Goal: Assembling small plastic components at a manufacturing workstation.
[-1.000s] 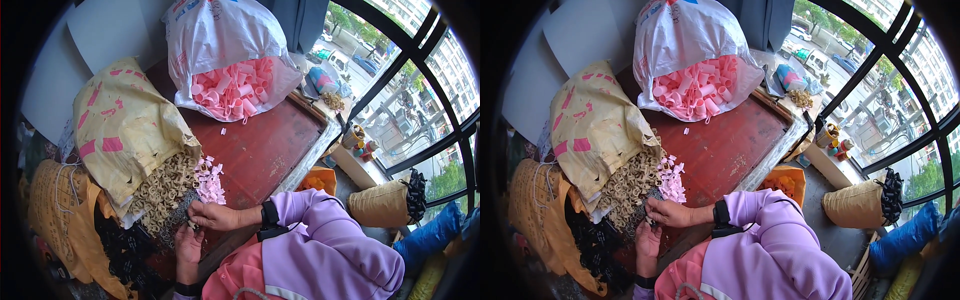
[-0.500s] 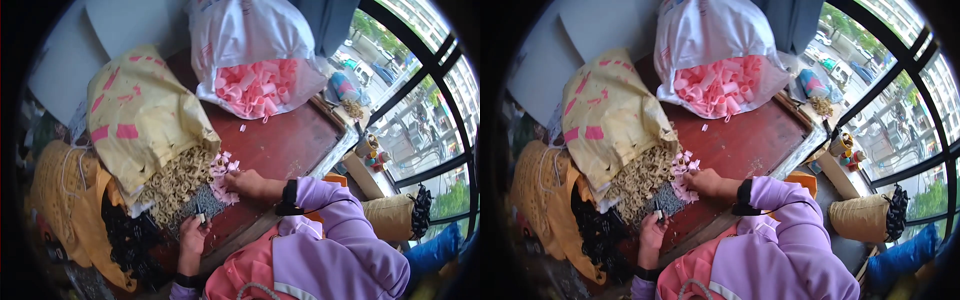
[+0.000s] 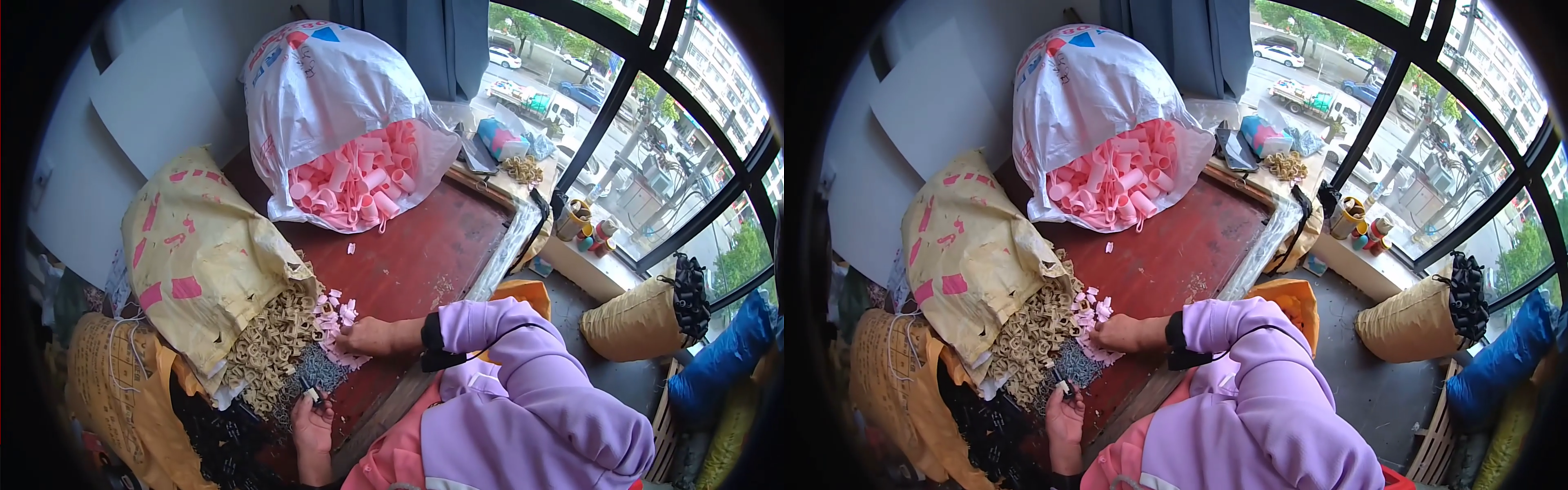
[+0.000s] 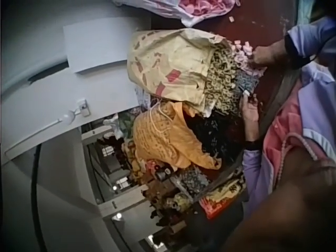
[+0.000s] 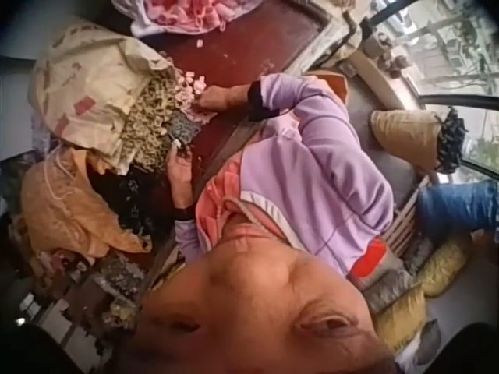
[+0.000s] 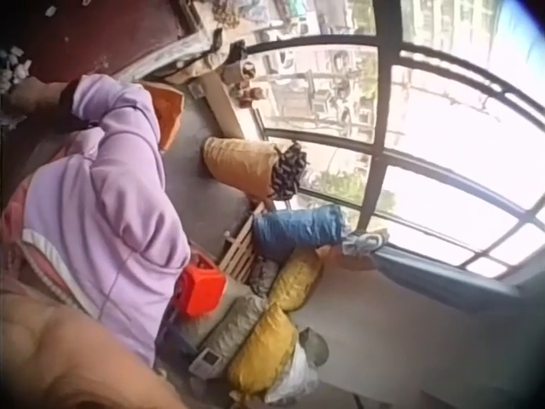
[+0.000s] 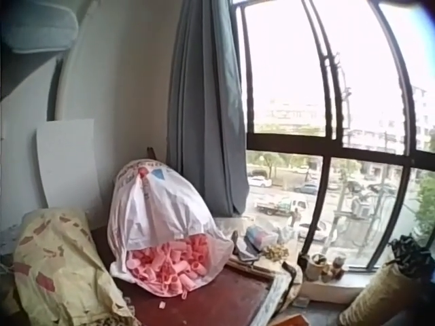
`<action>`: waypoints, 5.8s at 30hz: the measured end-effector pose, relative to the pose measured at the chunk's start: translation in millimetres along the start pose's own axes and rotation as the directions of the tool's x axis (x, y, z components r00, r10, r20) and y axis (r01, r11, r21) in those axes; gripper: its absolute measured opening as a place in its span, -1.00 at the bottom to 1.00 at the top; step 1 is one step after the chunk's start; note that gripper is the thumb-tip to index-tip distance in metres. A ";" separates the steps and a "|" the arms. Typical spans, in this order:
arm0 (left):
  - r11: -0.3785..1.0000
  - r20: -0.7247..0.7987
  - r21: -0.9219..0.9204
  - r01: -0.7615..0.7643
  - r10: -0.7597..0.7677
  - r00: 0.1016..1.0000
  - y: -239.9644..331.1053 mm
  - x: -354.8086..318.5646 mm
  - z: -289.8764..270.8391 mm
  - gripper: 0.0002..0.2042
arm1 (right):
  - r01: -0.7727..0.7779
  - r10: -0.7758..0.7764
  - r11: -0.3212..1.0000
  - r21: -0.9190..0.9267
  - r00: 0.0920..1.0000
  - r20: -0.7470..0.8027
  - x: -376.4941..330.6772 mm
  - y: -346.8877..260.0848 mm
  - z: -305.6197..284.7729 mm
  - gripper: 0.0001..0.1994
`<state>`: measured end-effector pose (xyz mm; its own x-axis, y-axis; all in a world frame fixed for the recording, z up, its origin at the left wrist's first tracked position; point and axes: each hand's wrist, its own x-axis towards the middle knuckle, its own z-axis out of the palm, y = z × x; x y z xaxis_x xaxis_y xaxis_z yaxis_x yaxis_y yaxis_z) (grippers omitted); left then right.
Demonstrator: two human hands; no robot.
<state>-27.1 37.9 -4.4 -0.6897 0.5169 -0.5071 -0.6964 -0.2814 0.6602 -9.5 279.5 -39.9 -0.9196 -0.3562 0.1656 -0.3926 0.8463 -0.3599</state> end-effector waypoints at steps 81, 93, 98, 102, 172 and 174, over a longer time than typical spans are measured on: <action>0.972 0.179 0.232 0.023 -0.066 0.982 8.0 14.7 38.5 -0.83 | -0.643 0.564 0.757 0.116 0.554 -0.612 2.9 154.8 -103.1 -0.60; 0.995 0.131 0.088 -0.035 0.024 0.991 28.0 12.4 24.9 -0.72 | -0.236 0.462 0.810 0.537 0.821 -0.336 12.7 101.8 -93.4 -0.68; 0.996 0.194 0.091 -0.024 0.006 0.981 37.2 11.0 40.7 -0.72 | -0.045 0.117 0.938 0.344 0.975 -0.191 1.3 18.4 -110.4 -0.66; 0.991 0.240 0.129 -0.040 0.008 0.971 33.9 2.4 35.0 -0.72 | 0.056 -0.037 0.790 0.610 0.998 -0.044 8.1 -9.4 -95.1 -0.68; 0.931 0.077 0.296 -0.213 0.199 0.977 50.7 -31.2 -24.5 -0.42 | -0.160 0.227 0.928 0.338 0.959 -0.170 -54.5 -42.7 -110.8 -0.61; 0.894 -0.113 0.328 -0.306 0.359 0.927 62.7 -39.5 -60.6 -0.50 | -0.334 0.395 0.895 0.297 0.902 -0.175 -92.8 -28.8 -122.8 -0.65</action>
<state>-55.5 -49.1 23.5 -0.9113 0.2865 -0.2959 -0.3465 -0.1449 0.9268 88.6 336.9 67.9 -0.9824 0.0819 0.1678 -0.0478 0.7582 -0.6502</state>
